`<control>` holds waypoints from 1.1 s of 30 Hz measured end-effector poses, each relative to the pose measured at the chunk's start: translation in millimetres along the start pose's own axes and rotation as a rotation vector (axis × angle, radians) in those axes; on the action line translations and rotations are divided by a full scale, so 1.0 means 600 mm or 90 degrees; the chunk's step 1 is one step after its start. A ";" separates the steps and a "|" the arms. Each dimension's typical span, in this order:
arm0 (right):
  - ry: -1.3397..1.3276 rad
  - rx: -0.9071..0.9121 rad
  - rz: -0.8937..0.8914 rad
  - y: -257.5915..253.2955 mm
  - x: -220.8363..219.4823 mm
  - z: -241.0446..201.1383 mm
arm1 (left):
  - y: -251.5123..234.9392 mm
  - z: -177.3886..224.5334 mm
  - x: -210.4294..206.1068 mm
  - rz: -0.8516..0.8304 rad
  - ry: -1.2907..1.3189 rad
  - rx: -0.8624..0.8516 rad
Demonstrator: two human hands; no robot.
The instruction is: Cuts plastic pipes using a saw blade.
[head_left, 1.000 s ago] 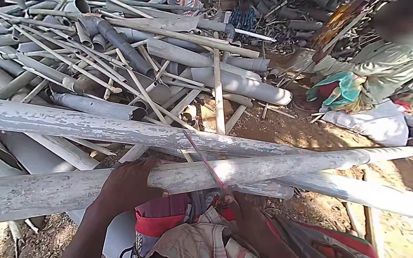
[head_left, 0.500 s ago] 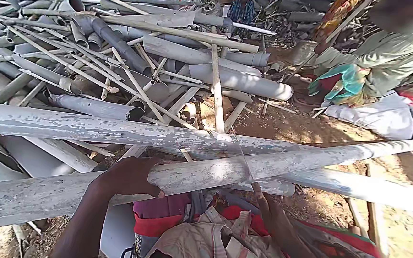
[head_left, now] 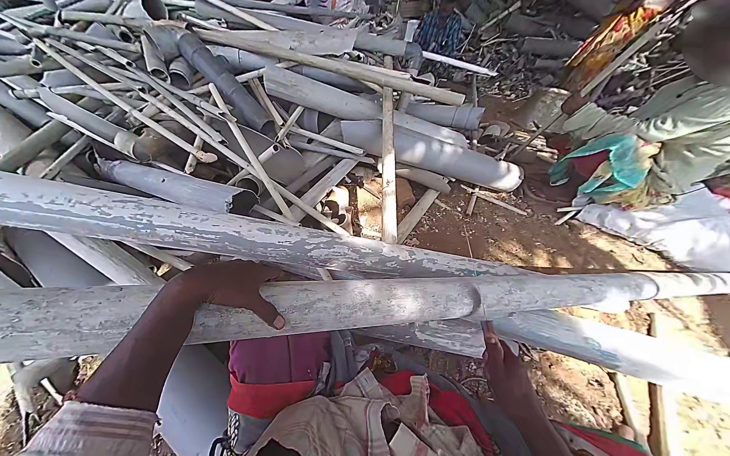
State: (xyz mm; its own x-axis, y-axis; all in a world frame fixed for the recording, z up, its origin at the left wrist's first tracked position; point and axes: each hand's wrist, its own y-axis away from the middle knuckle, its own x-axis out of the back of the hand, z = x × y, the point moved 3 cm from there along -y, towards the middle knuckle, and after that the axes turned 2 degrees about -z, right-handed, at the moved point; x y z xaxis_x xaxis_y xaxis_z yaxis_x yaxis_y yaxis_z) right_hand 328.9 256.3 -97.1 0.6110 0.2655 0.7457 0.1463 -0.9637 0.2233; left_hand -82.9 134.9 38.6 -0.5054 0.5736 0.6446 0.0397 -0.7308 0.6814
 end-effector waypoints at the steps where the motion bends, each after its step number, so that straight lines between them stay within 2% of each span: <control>1: -0.012 -0.046 0.000 -0.009 0.011 0.013 | -0.001 0.001 0.001 -0.001 -0.007 -0.001; 2: -0.027 -0.063 -0.008 -0.007 0.012 0.010 | -0.003 0.001 0.002 -0.001 -0.011 -0.005; 4: -0.035 -0.002 -0.037 0.027 -0.013 -0.030 | -0.006 0.000 0.003 -0.008 -0.011 -0.007; 7: 0.010 0.216 -0.106 0.090 -0.068 -0.110 | -0.006 0.002 0.003 -0.009 0.011 -0.008; 8: 0.027 0.299 -0.102 0.102 -0.083 -0.122 | -0.005 0.003 0.002 -0.011 0.019 -0.009; 10: 0.081 0.374 -0.092 0.100 -0.092 -0.125 | -0.005 0.005 0.006 -0.017 0.024 -0.012; 11: 0.118 0.364 -0.081 0.088 -0.088 -0.118 | -0.007 0.004 0.008 -0.021 0.027 -0.014; 13: 0.142 0.272 -0.088 0.056 -0.073 -0.094 | -0.014 -0.001 0.010 -0.030 0.056 -0.016; 14: 0.143 0.258 -0.050 0.042 -0.069 -0.081 | -0.018 -0.003 0.012 -0.036 0.073 -0.016; 17: 0.136 0.275 0.041 0.022 -0.071 -0.062 | -0.026 -0.006 0.016 -0.046 0.097 -0.024; 20: 0.099 0.273 0.085 0.027 -0.094 -0.055 | -0.024 -0.008 0.014 -0.050 0.086 -0.046; 24: 0.060 0.239 0.035 0.035 -0.090 -0.056 | -0.012 -0.010 0.003 0.070 0.037 -0.110; 30: 0.097 0.256 0.032 0.039 -0.084 -0.063 | 0.030 0.005 -0.066 0.347 -0.073 -0.111; 33: 0.112 0.268 0.045 0.044 -0.084 -0.066 | 0.031 0.007 -0.103 0.505 -0.136 -0.152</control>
State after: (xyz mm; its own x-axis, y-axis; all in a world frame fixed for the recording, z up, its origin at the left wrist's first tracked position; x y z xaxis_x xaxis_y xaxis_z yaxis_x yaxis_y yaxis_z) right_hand 271.5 218.4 -103.8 0.4954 0.1648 0.8529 0.4343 -0.8973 -0.0789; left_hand -47.1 87.6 12.9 -0.2304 -0.1010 0.9678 0.1181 -0.9901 -0.0753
